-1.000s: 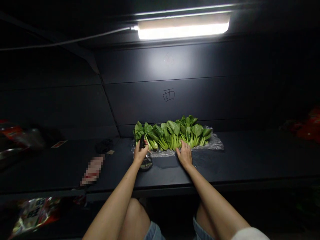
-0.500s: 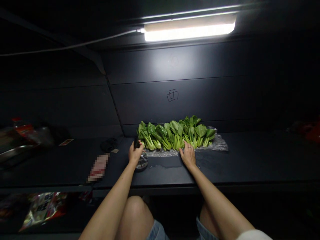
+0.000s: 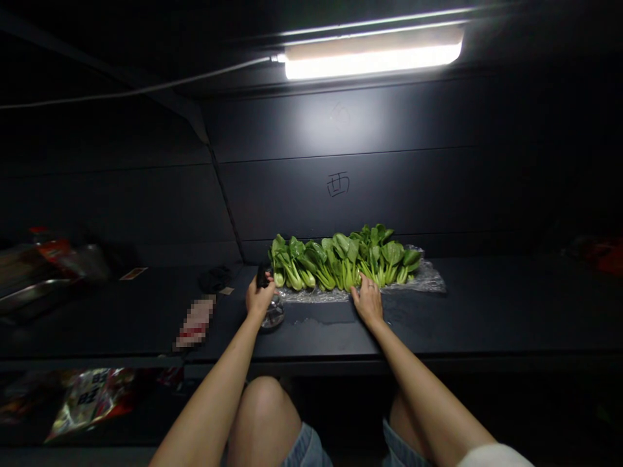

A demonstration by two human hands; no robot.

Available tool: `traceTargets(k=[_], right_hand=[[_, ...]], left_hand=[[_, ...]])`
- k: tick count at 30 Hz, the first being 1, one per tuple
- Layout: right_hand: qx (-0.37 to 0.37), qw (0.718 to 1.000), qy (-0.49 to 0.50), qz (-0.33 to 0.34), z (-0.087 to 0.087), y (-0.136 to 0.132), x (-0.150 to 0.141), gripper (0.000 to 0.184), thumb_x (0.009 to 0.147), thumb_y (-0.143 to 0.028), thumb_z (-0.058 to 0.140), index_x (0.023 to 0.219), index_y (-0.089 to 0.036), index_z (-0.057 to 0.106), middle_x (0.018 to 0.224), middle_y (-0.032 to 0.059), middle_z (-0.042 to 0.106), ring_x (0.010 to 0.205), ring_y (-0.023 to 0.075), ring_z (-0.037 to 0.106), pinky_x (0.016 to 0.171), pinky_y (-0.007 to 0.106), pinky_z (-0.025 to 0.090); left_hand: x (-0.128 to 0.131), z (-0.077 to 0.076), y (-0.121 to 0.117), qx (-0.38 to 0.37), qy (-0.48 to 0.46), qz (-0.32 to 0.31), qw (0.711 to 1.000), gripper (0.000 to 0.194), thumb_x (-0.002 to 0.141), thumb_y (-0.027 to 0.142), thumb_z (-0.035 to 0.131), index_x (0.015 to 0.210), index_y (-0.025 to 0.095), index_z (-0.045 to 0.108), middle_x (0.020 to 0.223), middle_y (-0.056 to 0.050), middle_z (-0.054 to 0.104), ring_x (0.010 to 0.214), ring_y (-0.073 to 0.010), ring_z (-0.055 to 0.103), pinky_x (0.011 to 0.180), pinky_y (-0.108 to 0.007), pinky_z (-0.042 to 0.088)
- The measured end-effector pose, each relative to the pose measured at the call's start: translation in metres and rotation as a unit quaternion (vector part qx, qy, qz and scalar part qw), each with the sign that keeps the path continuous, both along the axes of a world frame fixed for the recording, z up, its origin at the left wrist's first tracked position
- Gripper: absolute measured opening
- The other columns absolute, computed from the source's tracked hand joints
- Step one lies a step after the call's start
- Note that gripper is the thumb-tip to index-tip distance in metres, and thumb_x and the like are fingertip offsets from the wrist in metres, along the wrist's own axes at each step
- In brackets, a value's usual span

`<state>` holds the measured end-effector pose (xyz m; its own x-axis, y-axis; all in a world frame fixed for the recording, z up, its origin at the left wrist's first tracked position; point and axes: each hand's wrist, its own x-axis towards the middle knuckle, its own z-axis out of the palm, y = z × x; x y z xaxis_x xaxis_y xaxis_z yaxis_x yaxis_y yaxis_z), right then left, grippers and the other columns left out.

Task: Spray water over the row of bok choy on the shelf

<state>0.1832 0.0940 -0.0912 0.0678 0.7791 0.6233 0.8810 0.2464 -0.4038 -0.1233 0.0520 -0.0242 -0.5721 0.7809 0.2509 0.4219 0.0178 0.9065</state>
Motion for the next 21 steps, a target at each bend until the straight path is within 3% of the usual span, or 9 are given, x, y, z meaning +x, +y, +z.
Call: traceTargets(k=[7,15,21], right_hand=[[-0.005,1.0,0.004,0.001,0.001,-0.002,0.001,0.048,0.092,-0.027,0.046,0.136,-0.007,0.049,0.122,0.0216,0.063,0.115,0.0298,0.054,0.097,0.043,0.043],[-0.014,1.0,0.0,0.002,0.002,-0.003,0.002,0.048,0.092,-0.027,0.045,0.135,-0.006,0.049,0.122,0.0217,0.062,0.114,0.0303,0.055,0.097,0.042,0.043],[-0.037,0.999,0.008,0.0,0.002,-0.002,0.003,0.05,0.093,-0.028,0.044,0.137,-0.004,0.046,0.123,0.0227,0.061,0.116,0.0306,0.054,0.096,0.041,0.044]], left_hand=[[0.001,0.001,-0.011,0.007,-0.005,-0.026,1.0,0.025,0.074,0.024,0.064,0.098,0.021,0.067,0.085,-0.003,0.074,0.063,-0.0175,0.07,0.062,-0.025,0.053],[0.002,-0.001,-0.016,0.035,-0.062,-0.043,0.997,0.028,0.072,0.021,0.061,0.099,0.019,0.066,0.098,-0.006,0.073,0.067,-0.0163,0.07,0.06,-0.026,0.055],[0.004,0.001,-0.021,0.026,-0.069,-0.058,0.996,0.022,0.069,0.023,0.065,0.09,0.018,0.067,0.085,-0.005,0.072,0.067,-0.0171,0.07,0.061,-0.026,0.056]])
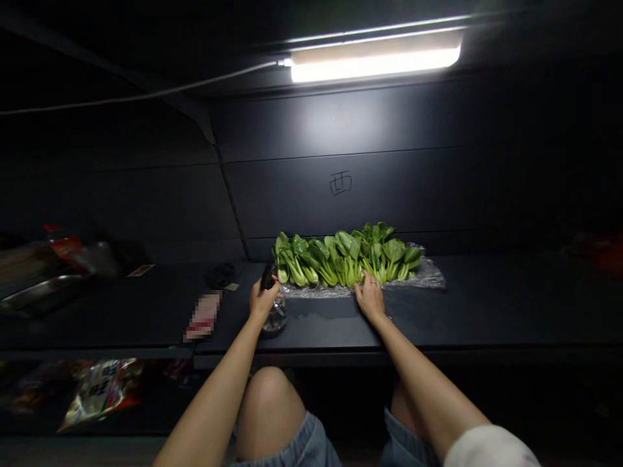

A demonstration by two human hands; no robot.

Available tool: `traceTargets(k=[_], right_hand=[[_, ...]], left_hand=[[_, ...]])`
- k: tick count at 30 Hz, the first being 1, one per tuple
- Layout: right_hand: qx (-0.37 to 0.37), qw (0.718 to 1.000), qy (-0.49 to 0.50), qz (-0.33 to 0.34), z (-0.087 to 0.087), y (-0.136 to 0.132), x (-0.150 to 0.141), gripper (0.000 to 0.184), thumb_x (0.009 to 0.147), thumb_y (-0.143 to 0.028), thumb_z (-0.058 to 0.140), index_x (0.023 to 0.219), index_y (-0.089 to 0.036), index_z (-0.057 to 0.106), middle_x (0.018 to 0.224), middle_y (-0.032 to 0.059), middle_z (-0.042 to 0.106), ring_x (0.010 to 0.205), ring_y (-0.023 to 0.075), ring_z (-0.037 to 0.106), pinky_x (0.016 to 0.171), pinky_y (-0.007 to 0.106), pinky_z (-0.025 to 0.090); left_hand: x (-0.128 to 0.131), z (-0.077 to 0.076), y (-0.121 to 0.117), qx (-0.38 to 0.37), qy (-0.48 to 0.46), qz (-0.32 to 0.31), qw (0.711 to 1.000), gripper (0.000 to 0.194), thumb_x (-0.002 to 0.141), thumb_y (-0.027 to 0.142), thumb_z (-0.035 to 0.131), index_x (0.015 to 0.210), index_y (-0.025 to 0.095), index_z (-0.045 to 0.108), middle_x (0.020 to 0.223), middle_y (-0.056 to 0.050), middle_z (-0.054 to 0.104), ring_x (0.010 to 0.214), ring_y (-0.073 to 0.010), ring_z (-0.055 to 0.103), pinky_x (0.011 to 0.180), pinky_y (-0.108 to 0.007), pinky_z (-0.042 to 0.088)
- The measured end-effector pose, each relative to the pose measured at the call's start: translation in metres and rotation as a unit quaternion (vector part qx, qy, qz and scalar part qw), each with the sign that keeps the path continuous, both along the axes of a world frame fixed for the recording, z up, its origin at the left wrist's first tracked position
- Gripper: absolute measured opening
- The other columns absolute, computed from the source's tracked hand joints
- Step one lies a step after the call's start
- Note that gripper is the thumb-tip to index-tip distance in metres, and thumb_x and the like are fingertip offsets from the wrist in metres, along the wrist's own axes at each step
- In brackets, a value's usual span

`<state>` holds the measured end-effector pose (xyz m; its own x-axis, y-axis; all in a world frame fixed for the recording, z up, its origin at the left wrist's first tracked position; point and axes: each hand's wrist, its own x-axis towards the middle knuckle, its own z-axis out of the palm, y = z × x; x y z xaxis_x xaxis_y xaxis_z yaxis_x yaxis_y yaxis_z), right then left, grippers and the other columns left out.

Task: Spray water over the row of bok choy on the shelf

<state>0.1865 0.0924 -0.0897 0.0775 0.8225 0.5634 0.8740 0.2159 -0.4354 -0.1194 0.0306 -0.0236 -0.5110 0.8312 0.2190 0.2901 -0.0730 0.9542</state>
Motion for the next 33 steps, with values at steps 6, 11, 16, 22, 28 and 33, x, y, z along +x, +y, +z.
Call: traceTargets(k=[6,11,16,22,28,33], right_hand=[[-0.001,1.0,0.011,0.003,-0.003,0.001,0.002,0.051,0.092,-0.029,0.044,0.138,-0.007,0.046,0.123,0.0222,0.062,0.116,0.0314,0.054,0.097,0.043,0.044],[-0.015,1.0,0.015,0.008,-0.001,-0.002,0.003,0.052,0.092,-0.029,0.044,0.139,-0.007,0.045,0.125,0.0221,0.061,0.117,0.0311,0.055,0.099,0.042,0.043],[-0.019,1.0,0.02,0.014,-0.001,-0.007,0.004,0.052,0.092,-0.029,0.045,0.139,-0.007,0.045,0.124,0.0205,0.061,0.117,0.0299,0.055,0.099,0.041,0.044],[-0.03,0.999,0.016,0.015,0.001,-0.011,0.004,0.052,0.092,-0.028,0.046,0.139,-0.007,0.045,0.127,0.0212,0.06,0.12,0.03,0.054,0.101,0.04,0.043],[-0.022,1.0,0.004,0.012,0.0,-0.012,0.003,0.049,0.093,-0.026,0.047,0.138,-0.007,0.047,0.126,0.0205,0.061,0.119,0.0286,0.055,0.101,0.039,0.044],[-0.014,1.0,0.005,0.012,-0.003,-0.01,0.004,0.047,0.092,-0.026,0.047,0.137,-0.01,0.048,0.124,0.0187,0.062,0.118,0.0283,0.056,0.1,0.039,0.045]], left_hand=[[0.006,0.009,-0.009,0.009,-0.055,-0.044,0.997,0.029,0.063,0.019,0.064,0.091,0.015,0.066,0.085,-0.004,0.071,0.065,-0.0158,0.067,0.057,-0.026,0.057],[0.009,0.012,-0.014,0.014,-0.054,-0.076,0.996,0.025,0.06,0.021,0.064,0.083,0.015,0.064,0.077,-0.002,0.067,0.06,-0.0152,0.065,0.054,-0.025,0.056],[0.013,0.014,-0.016,-0.015,-0.028,-0.106,0.994,0.024,0.06,0.023,0.065,0.083,0.016,0.063,0.072,-0.001,0.067,0.05,-0.0143,0.064,0.051,-0.023,0.052],[0.021,0.019,-0.019,-0.025,-0.035,-0.128,0.991,0.03,0.057,0.018,0.063,0.086,0.015,0.063,0.073,-0.001,0.066,0.049,-0.0125,0.063,0.049,-0.023,0.052],[0.027,0.017,-0.016,-0.028,-0.03,-0.143,0.989,0.026,0.057,0.019,0.063,0.083,0.015,0.061,0.067,0.001,0.063,0.045,-0.014,0.062,0.048,-0.025,0.052],[0.04,0.022,-0.016,-0.016,-0.035,-0.155,0.987,0.027,0.056,0.017,0.062,0.083,0.015,0.063,0.073,0.0,0.064,0.052,-0.0145,0.063,0.049,-0.028,0.055]])
